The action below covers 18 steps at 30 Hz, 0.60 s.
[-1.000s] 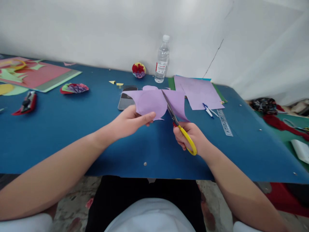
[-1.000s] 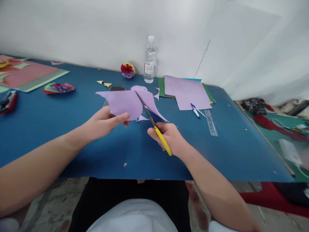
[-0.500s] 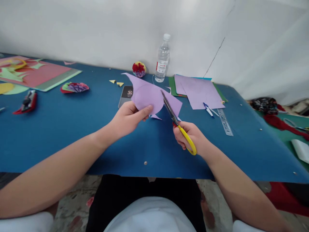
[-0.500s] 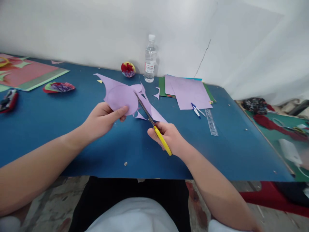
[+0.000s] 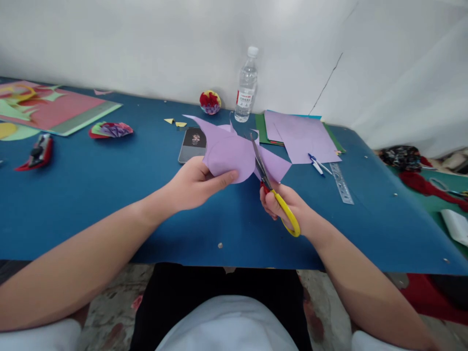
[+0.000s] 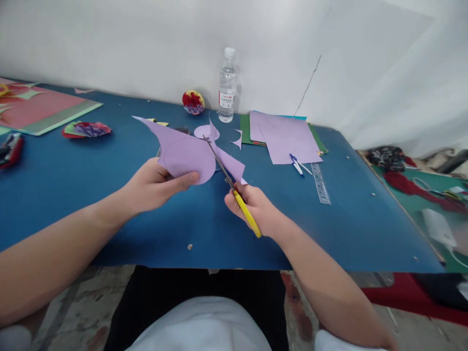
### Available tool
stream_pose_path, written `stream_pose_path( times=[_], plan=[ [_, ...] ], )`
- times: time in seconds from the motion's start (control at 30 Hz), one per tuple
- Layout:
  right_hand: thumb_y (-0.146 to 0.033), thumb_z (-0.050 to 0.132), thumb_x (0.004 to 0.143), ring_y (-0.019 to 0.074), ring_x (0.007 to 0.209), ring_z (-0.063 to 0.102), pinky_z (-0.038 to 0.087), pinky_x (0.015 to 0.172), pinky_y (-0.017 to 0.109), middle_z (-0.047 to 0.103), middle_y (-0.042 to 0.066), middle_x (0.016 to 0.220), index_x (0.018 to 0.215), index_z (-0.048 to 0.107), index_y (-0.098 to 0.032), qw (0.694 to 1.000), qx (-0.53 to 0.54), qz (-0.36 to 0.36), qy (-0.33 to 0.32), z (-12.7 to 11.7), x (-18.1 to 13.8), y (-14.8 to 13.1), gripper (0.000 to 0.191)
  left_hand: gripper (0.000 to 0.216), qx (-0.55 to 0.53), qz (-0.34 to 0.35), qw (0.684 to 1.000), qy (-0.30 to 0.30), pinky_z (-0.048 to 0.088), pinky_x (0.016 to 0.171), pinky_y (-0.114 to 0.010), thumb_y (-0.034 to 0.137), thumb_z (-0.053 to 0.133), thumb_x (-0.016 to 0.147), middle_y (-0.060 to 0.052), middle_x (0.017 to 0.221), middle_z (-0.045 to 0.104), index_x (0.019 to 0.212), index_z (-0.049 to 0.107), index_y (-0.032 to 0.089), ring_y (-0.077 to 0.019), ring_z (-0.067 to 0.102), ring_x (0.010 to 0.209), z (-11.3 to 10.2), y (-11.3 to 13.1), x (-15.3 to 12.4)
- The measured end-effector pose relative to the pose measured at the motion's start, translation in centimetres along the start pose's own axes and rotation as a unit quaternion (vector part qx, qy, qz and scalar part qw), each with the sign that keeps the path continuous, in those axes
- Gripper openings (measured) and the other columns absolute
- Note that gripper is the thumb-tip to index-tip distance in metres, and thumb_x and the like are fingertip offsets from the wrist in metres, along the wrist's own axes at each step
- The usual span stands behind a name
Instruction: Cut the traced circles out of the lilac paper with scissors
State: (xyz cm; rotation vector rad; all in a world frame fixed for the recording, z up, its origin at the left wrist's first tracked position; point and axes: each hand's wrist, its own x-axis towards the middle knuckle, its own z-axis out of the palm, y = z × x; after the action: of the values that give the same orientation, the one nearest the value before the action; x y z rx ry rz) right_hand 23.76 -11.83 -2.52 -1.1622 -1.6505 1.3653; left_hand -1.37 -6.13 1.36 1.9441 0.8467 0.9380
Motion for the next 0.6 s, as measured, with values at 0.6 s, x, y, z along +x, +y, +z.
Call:
stream_pose_path(
  times=[0.6],
  plan=[
    [-0.082,0.064,0.086,0.0115,0.056,0.038,0.033,0.050,0.029,0.042,-0.005,0.069,0.087,0.053,-0.022,1.000,-0.016,0.007,0.008,-0.01,-0.16,-0.24,0.062,0.045,-0.038,-0.045,0.998,-0.023,0.034,0.043,-0.027,0.051,0.077,0.089,0.000,0.053,0.052,0.062,0.059,0.020,-0.0125,0.044,0.049,0.45,-0.18,-0.29]
  ],
)
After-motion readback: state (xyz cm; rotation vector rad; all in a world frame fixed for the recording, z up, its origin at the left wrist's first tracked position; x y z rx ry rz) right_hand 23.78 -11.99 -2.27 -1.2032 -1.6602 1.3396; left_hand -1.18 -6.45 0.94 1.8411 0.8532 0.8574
